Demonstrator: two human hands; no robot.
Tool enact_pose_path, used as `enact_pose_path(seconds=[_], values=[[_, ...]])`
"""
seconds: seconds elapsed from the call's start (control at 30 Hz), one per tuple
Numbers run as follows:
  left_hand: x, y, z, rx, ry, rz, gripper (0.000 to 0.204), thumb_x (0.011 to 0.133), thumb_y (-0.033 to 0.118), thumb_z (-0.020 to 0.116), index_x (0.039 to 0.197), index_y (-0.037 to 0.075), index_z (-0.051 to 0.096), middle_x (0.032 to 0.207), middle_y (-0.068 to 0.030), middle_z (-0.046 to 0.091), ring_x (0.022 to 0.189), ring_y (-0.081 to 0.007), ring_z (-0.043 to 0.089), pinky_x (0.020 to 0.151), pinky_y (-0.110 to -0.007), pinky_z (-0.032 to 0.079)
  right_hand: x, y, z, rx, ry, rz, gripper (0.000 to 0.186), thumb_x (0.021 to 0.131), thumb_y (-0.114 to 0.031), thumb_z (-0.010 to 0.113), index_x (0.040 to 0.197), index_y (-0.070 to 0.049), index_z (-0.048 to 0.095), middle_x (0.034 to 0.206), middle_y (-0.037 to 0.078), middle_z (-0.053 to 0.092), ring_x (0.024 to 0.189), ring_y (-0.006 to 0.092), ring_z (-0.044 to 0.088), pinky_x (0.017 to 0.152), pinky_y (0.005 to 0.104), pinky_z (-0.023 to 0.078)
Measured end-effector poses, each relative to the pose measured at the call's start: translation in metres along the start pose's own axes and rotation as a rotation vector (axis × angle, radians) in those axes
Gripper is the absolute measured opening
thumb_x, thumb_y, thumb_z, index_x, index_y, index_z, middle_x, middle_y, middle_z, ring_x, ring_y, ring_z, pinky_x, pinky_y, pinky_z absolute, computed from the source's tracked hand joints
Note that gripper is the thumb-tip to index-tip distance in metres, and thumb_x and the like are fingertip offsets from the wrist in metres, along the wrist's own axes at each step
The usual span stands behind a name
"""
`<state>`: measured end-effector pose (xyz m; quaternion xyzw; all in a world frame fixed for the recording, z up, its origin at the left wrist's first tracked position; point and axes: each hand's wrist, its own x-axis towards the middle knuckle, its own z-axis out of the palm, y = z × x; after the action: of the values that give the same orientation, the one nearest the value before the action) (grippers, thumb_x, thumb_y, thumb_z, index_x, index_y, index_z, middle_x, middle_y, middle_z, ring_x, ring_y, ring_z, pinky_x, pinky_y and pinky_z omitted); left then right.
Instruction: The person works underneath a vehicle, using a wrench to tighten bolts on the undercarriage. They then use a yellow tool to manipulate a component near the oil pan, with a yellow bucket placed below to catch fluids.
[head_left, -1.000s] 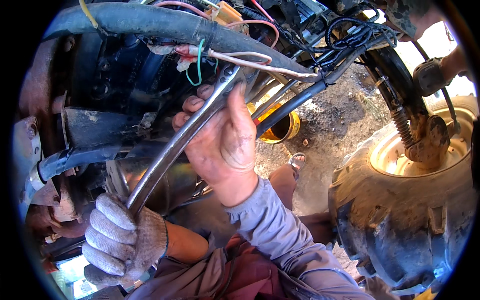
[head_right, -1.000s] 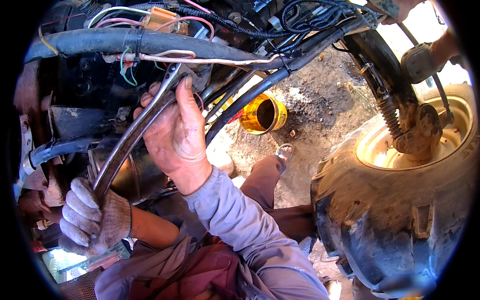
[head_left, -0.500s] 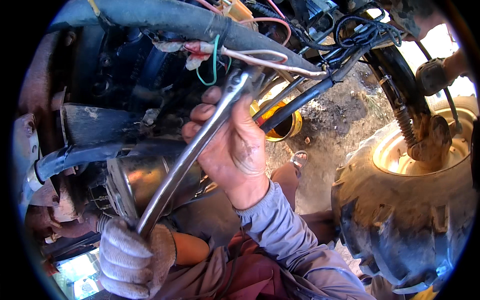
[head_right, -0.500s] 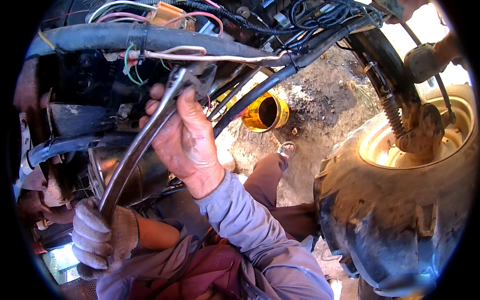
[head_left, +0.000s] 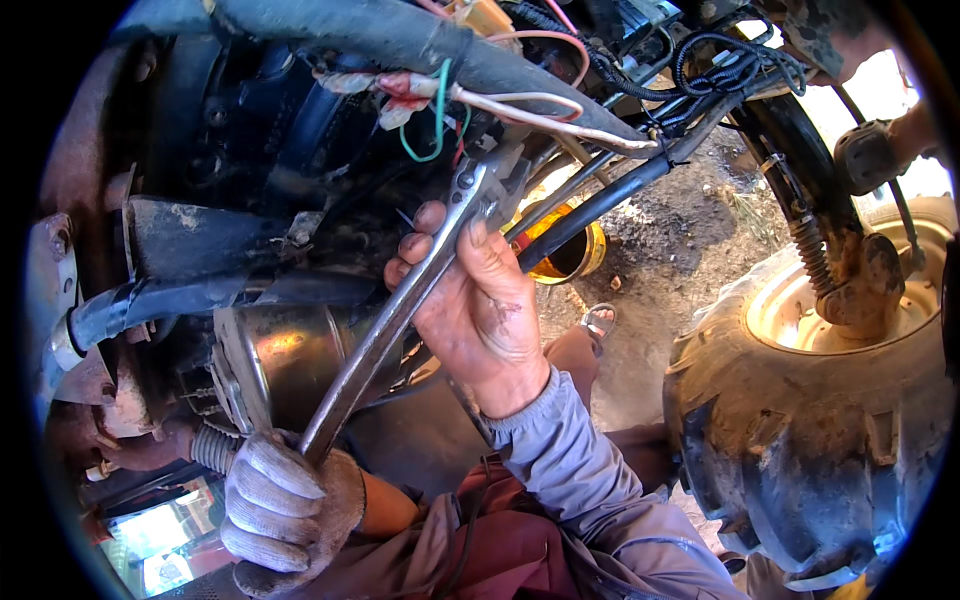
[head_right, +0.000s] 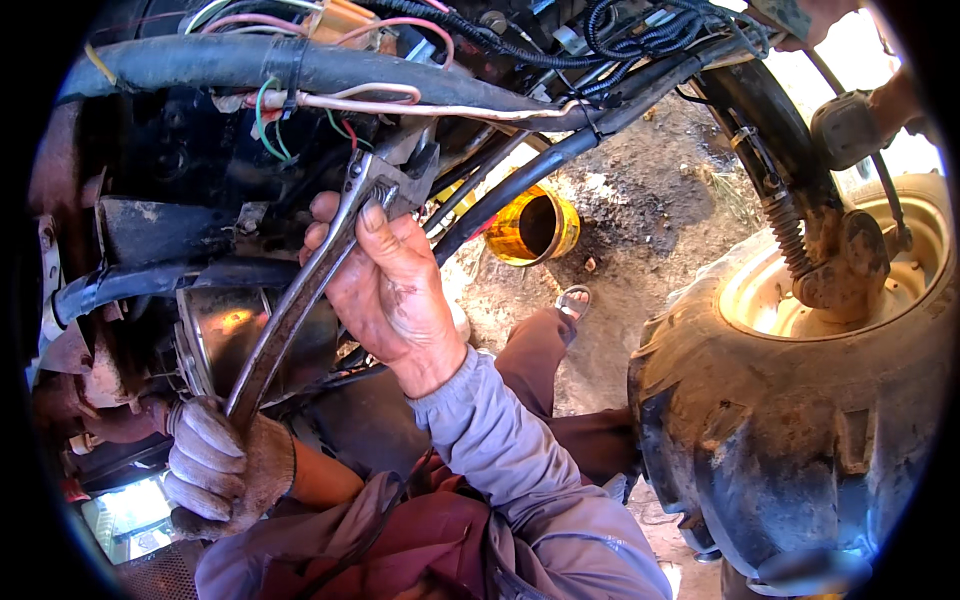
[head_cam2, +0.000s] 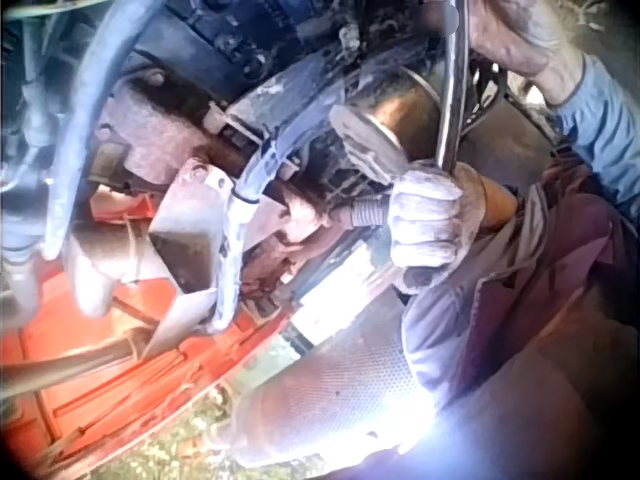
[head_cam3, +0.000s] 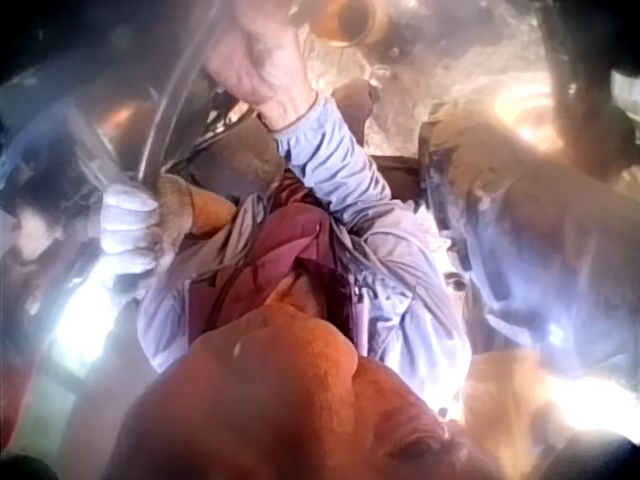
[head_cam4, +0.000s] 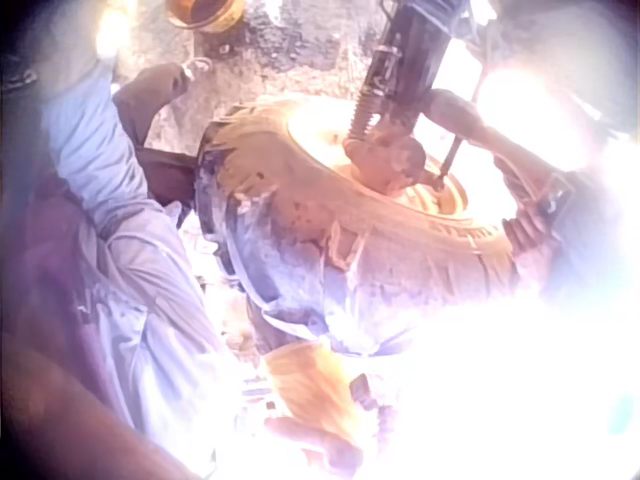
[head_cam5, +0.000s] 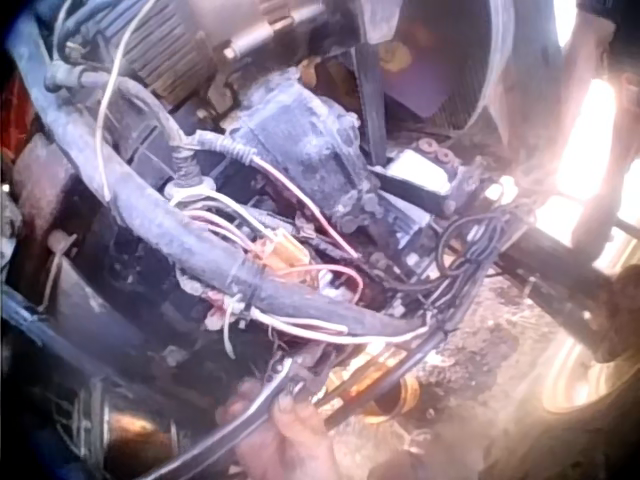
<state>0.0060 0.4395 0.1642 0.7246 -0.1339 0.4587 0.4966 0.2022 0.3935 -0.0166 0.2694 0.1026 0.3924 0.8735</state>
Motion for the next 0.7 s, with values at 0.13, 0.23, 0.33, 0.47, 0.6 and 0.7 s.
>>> enact_pose_path(seconds=[0.13, 0.23, 0.33, 0.47, 0.6, 0.7], values=[[0.002, -0.074, 0.083, 0.038, -0.001, 0.024, 0.039, 0.091, 0.042, 0.045, 0.06, 0.019, 0.048, 0.053, 0.0057, 0.042, 0.051, -0.0115, 0.041, 0.058, -0.027, 0.036, -0.001, 0.01, 0.005, -0.011, -0.106, 0.055, 0.03, 0.095, -0.024, 0.061, 0.111, 0.001, 0.063, 0.104, 0.013, 0.067, 0.094, 0.0239, 0.064, 0.088, 0.0419, 0.05], [0.002, -0.077, 0.078, 0.008, -0.015, 0.036, 0.039, 0.091, 0.042, 0.045, 0.06, 0.019, 0.048, 0.053, 0.0056, 0.042, 0.051, -0.0116, 0.041, 0.058, -0.027, 0.036, 0.003, 0.003, 0.006, 0.002, -0.166, 0.024, 0.028, 0.095, -0.023, 0.06, 0.109, 0.001, 0.065, 0.111, 0.013, 0.066, 0.096, 0.0253, 0.066, 0.087, 0.0429, 0.053], [0.002, -0.071, 0.073, 0.008, -0.023, 0.049, 0.039, 0.091, 0.042, 0.045, 0.06, 0.019, 0.048, 0.053, 0.0055, 0.042, 0.051, -0.0116, 0.041, 0.058, -0.027, 0.036, 0.003, 0.006, 0.011, 0.052, -0.192, 0.005, 0.026, 0.095, -0.022, 0.061, 0.106, 0.0, 0.066, 0.113, 0.013, 0.066, 0.097, 0.0256, 0.066, 0.086, 0.0431, 0.054], [0.001, -0.082, 0.077, -0.021, -0.042, 0.061, 0.039, 0.091, 0.042, 0.045, 0.06, 0.019, 0.048, 0.053, 0.0054, 0.042, 0.052, -0.0117, 0.042, 0.058, -0.027, 0.037, -0.003, 0.011, 0.004, -0.005, -0.06, 0.044, 0.026, 0.095, -0.022, 0.061, 0.108, 0.0, 0.064, 0.106, 0.013, 0.067, 0.094, 0.0243, 0.065, 0.088, 0.0427, 0.05], [0.002, -0.074, 0.065, -0.027, -0.048, 0.074, 0.039, 0.092, 0.042, 0.045, 0.06, 0.019, 0.048, 0.053, 0.0053, 0.043, 0.052, -0.0118, 0.042, 0.058, -0.027, 0.037, -0.007, 0.012, -0.004, -0.074, -0.013, 0.041, 0.031, 0.095, -0.023, 0.06, 0.114, 0.001, 0.06, 0.097, 0.014, 0.069, 0.09, 0.0229, 0.065, 0.089, 0.0416, 0.047], [0.006, -0.003, -0.018, -0.057, -0.056, 0.064, 0.039, 0.092, 0.042, 0.045, 0.06, 0.019, 0.048, 0.053, 0.0052, 0.043, 0.052, -0.0118, 0.042, 0.058, -0.028, 0.037, -0.002, 0.0, -0.002, -0.079, -0.024, 0.041, 0.032, 0.095, -0.023, 0.06, 0.114, 0.002, 0.06, 0.094, 0.014, 0.07, 0.091, 0.0235, 0.065, 0.089, 0.0412, 0.047]])
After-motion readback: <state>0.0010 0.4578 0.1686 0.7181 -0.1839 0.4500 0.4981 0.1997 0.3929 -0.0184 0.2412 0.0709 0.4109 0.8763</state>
